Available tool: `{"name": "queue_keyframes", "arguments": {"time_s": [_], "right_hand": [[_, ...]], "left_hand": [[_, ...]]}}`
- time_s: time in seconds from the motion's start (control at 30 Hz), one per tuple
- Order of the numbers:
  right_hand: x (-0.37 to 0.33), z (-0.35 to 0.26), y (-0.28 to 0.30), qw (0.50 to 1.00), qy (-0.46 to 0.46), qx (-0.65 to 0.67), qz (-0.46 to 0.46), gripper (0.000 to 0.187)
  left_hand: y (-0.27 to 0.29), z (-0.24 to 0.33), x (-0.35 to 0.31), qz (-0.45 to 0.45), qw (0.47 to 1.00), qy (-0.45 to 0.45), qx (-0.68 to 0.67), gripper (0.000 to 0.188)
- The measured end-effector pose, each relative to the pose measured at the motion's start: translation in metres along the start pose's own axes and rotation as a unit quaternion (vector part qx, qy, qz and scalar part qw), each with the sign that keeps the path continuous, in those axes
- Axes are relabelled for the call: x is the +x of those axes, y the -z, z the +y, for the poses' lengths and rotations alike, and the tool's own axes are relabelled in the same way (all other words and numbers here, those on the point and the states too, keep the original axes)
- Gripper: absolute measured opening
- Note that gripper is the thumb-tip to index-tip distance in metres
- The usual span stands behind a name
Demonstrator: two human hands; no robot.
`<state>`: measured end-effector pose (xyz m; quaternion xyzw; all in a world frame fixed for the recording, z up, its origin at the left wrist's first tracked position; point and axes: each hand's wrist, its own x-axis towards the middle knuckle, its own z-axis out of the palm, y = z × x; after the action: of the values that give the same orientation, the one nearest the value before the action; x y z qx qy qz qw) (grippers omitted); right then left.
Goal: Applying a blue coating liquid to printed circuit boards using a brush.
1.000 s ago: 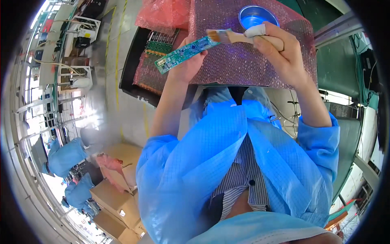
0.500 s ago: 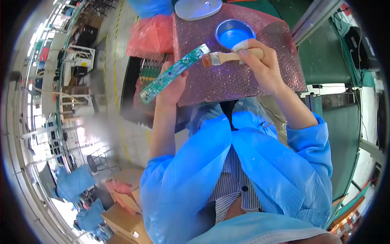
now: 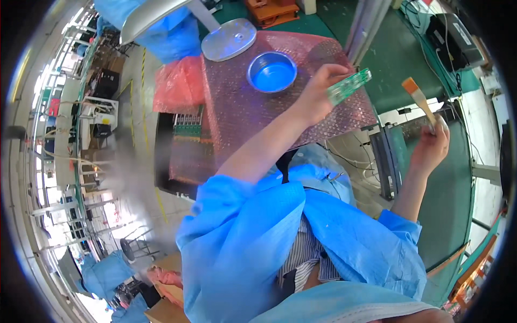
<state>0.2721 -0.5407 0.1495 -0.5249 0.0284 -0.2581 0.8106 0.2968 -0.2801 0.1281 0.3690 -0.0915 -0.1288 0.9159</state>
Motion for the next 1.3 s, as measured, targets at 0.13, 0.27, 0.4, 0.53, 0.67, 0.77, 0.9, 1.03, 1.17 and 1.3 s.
{"name": "queue_keyframes", "arguments": {"time_s": [0.13,0.27,0.4,0.53,0.67,0.77,0.9,1.03,1.17,1.3], "right_hand": [[0.004,-0.01,0.055,0.998,0.011,0.018,0.061,0.02],[-0.005,-0.011,0.087,0.995,0.004,-0.01,0.104,0.019],[-0.013,-0.012,0.103,0.991,-0.016,-0.006,0.136,0.018],[-0.015,-0.014,0.111,0.987,-0.025,0.004,0.156,0.018],[-0.013,-0.013,0.114,0.986,-0.029,0.017,0.161,0.018],[-0.012,-0.01,0.115,0.987,-0.027,0.018,0.157,0.018],[-0.012,-0.009,0.115,0.987,-0.027,0.026,0.154,0.018],[-0.012,-0.009,0.114,0.986,-0.03,0.017,0.164,0.019],[-0.011,-0.008,0.109,0.986,-0.034,0.015,0.162,0.019],[-0.009,-0.008,0.101,0.985,-0.042,0.023,0.167,0.019]], "left_hand": [[-0.022,-0.061,0.072,-0.022,0.999,-0.009,-0.023,0.037],[-0.023,-0.112,0.133,0.008,0.999,-0.04,0.028,0.035],[-0.006,-0.135,0.18,0.057,0.991,-0.083,0.084,0.032],[0.019,-0.142,0.2,0.099,0.975,-0.09,0.179,0.03],[0.031,-0.145,0.199,0.098,0.963,-0.1,0.229,0.024],[0.032,-0.147,0.191,0.129,0.882,-0.128,0.436,0.025],[0.03,-0.148,0.178,0.123,0.712,-0.205,0.66,0.028],[0.024,-0.148,0.178,0.113,0.725,-0.169,0.658,0.025],[0.021,-0.147,0.179,0.117,0.76,-0.131,0.626,0.019],[0.025,-0.14,0.168,0.074,0.603,-0.157,0.779,0.019]]}}
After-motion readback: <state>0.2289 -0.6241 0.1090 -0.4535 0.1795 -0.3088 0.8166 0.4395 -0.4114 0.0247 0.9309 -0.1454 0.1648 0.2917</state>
